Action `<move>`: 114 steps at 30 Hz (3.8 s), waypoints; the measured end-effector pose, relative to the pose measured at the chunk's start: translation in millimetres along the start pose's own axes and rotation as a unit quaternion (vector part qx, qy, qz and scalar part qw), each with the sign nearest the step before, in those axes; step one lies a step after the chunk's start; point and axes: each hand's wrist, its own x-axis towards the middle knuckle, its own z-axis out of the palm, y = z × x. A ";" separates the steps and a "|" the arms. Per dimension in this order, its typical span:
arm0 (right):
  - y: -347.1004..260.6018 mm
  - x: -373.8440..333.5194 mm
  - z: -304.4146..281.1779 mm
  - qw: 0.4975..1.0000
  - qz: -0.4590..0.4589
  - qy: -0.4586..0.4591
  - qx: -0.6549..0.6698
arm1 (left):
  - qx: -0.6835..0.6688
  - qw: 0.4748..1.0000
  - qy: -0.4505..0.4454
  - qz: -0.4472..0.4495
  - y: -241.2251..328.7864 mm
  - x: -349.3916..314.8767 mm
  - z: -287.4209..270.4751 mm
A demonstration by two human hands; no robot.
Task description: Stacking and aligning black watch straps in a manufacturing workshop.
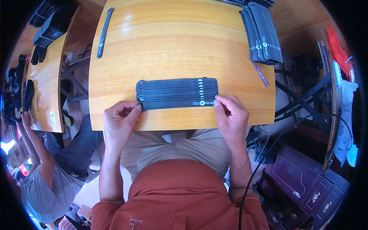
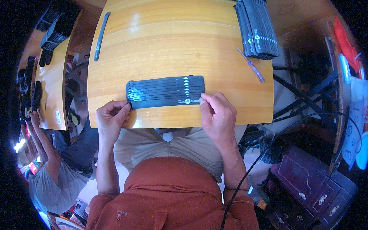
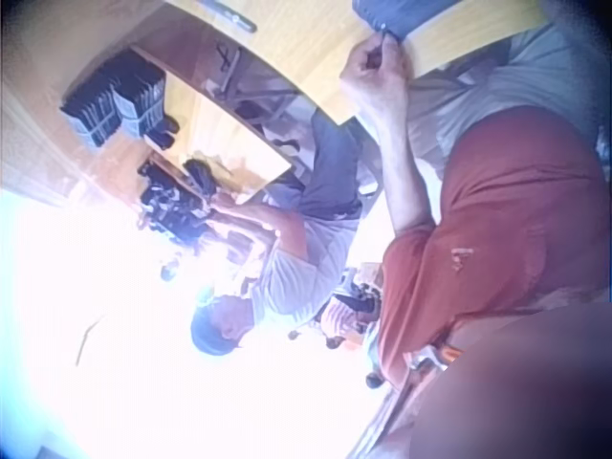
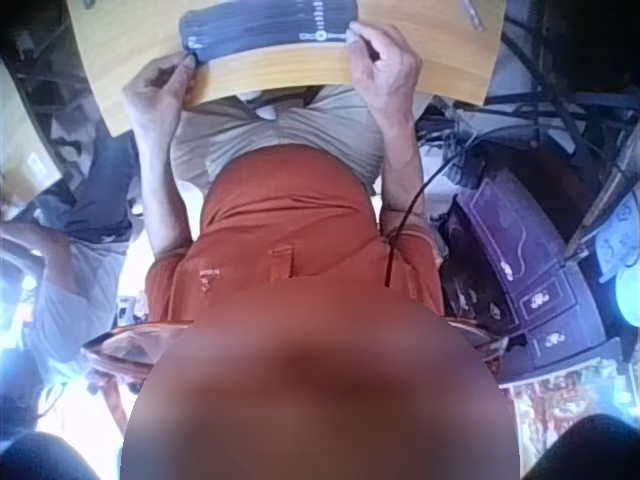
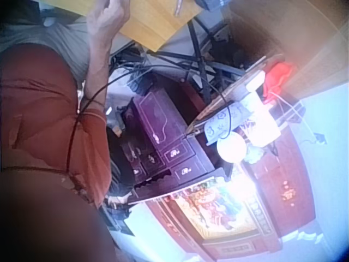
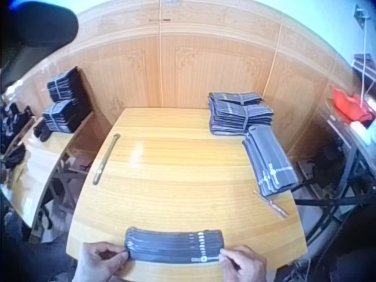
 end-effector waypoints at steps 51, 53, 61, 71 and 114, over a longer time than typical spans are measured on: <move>-30.3 -29.4 18.2 0.952 -0.197 0.015 -0.236 | -0.014 0.998 0.007 0.055 -9.5 2.0 2.6; -30.5 -24.9 21.0 0.951 -0.210 0.017 -0.227 | -0.005 0.999 0.011 0.043 -4.2 0.8 4.2; -32.8 -16.6 34.6 0.937 -0.238 -0.032 -0.253 | 0.011 0.998 0.014 0.053 -4.6 1.2 2.6; -33.9 -15.7 33.9 0.933 -0.236 -0.042 -0.270 | 0.011 0.998 0.014 0.067 -9.3 3.9 3.1; -31.6 -8.7 47.4 0.927 -0.255 -0.207 -0.182 | 0.468 0.748 -0.110 0.459 -16.1 -3.8 -14.4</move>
